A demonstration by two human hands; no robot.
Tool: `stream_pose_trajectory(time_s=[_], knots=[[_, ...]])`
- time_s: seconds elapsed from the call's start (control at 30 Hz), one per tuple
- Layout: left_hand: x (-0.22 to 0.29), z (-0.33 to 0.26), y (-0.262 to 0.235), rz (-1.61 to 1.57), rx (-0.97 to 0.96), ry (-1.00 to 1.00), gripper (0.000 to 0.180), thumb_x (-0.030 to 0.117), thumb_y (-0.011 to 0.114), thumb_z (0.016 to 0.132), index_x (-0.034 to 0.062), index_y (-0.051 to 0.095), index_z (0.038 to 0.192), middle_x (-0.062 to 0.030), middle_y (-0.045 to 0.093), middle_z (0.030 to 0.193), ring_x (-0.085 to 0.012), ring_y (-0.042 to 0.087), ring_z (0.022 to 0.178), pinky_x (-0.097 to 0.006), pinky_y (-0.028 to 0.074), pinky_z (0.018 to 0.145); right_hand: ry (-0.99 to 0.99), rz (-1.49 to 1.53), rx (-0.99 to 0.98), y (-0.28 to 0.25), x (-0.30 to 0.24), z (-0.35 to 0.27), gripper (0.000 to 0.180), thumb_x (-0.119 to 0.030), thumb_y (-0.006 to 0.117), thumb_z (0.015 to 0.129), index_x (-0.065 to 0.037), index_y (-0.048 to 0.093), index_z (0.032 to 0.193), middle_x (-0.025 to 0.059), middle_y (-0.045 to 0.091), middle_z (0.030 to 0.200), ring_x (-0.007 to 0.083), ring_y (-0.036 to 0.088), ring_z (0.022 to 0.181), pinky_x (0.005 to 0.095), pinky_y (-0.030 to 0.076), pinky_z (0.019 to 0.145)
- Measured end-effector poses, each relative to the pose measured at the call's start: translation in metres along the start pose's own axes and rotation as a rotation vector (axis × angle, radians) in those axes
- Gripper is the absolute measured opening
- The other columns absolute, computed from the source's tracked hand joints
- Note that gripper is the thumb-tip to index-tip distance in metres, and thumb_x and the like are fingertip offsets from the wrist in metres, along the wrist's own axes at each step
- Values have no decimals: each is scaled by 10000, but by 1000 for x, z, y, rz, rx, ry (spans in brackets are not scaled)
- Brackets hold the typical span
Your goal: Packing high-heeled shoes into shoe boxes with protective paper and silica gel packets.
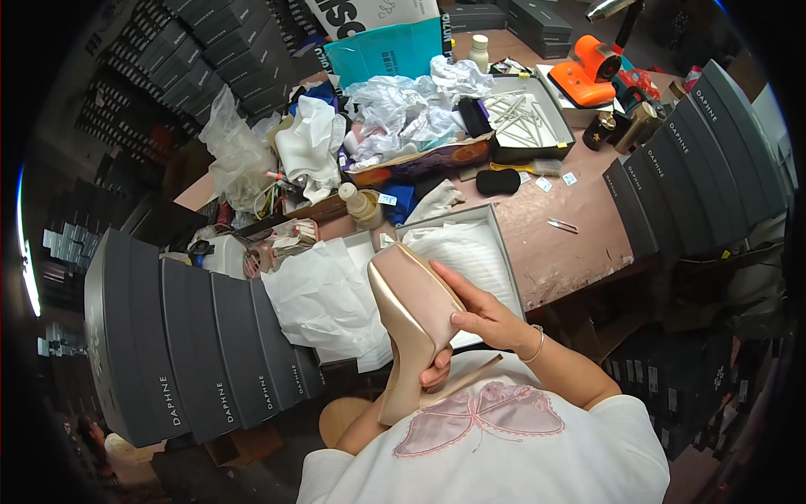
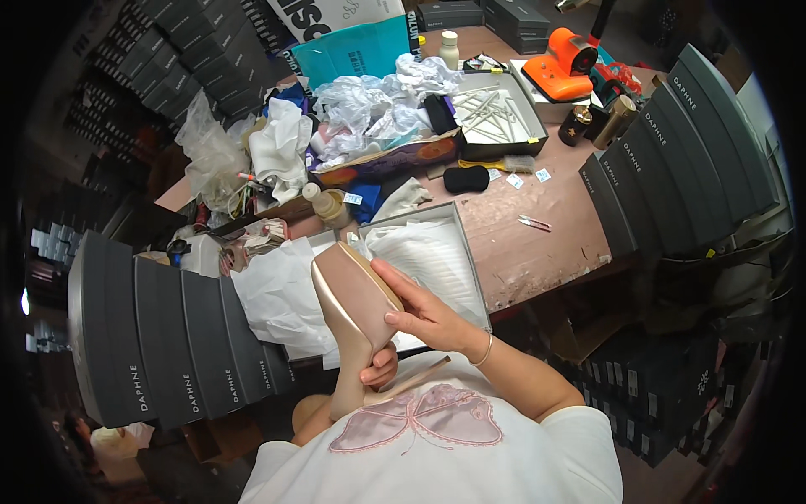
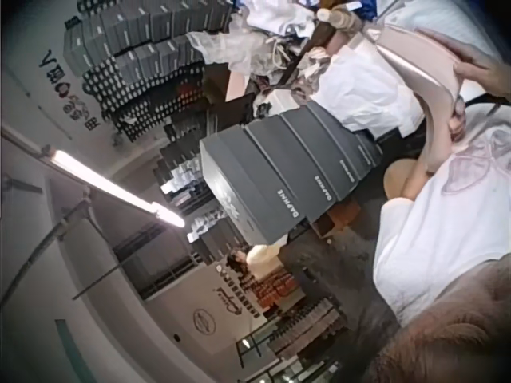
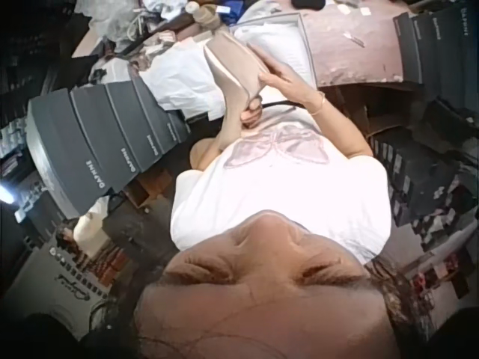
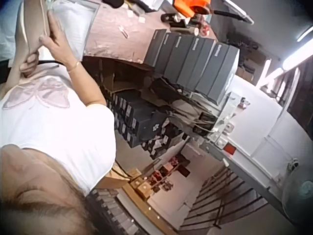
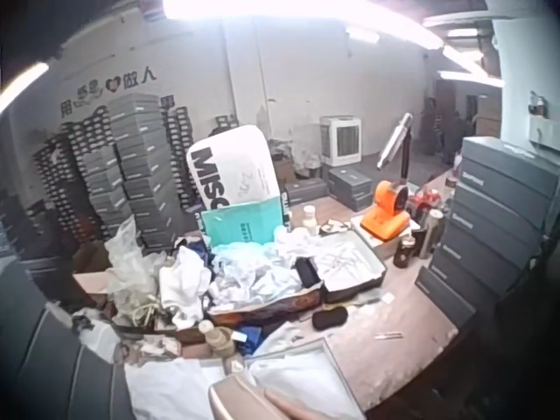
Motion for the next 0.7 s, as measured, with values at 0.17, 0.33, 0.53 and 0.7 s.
stream_pose_trajectory(time_s=[0.17, 0.33, 0.53, 0.7], knots=[[-14, 24, 4, -12, 45, 21, 624, 518, 490, 934, 6, 474, 1292, -219, 604, 1029, -260, 645, 632, -305, 477, 475, -60, -153, 110, -17, -14, -16, 639, -308, 443, 942, 14, 268, 1466, 176, 272, 1515, 277, 249, 1411, 366, 193, 1139], [-21, 39, 4, -17, 68, 46, 620, 501, 504, 934, 10, 454, 1310, -219, 596, 1033, -251, 641, 639, -302, 483, 485, -76, -151, 193, -25, -25, -18, 555, -231, 436, 938, 17, 352, 1427, 176, 355, 1462, 283, 322, 1367, 367, 237, 1122], [-20, 45, -3, -26, 82, 66, 636, 508, 512, 927, 11, 441, 1316, -215, 590, 1027, -243, 633, 644, -297, 487, 495, 51, -52, 246, -38, -14, -11, 446, -209, 459, 955, -4, 440, 1351, 131, 482, 1295, 213, 467, 1193, 331, 363, 1017], [-13, 46, -10, -79, 133, 117, 650, 513, 519, 921, 11, 430, 1322, -212, 584, 1022, -236, 626, 648, -293, 491, 504, 86, -87, 268, -46, -5, -3, 436, -354, 486, 978, -26, 506, 1265, 101, 542, 1130, 174, 531, 992, 299, 446, 836]])
Point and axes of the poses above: each hand's wrist, its own z-axis towards the middle knuckle, its own y-axis out of the palm, x = y × z, the point moved 7 cm from there along z, towards the middle knuckle
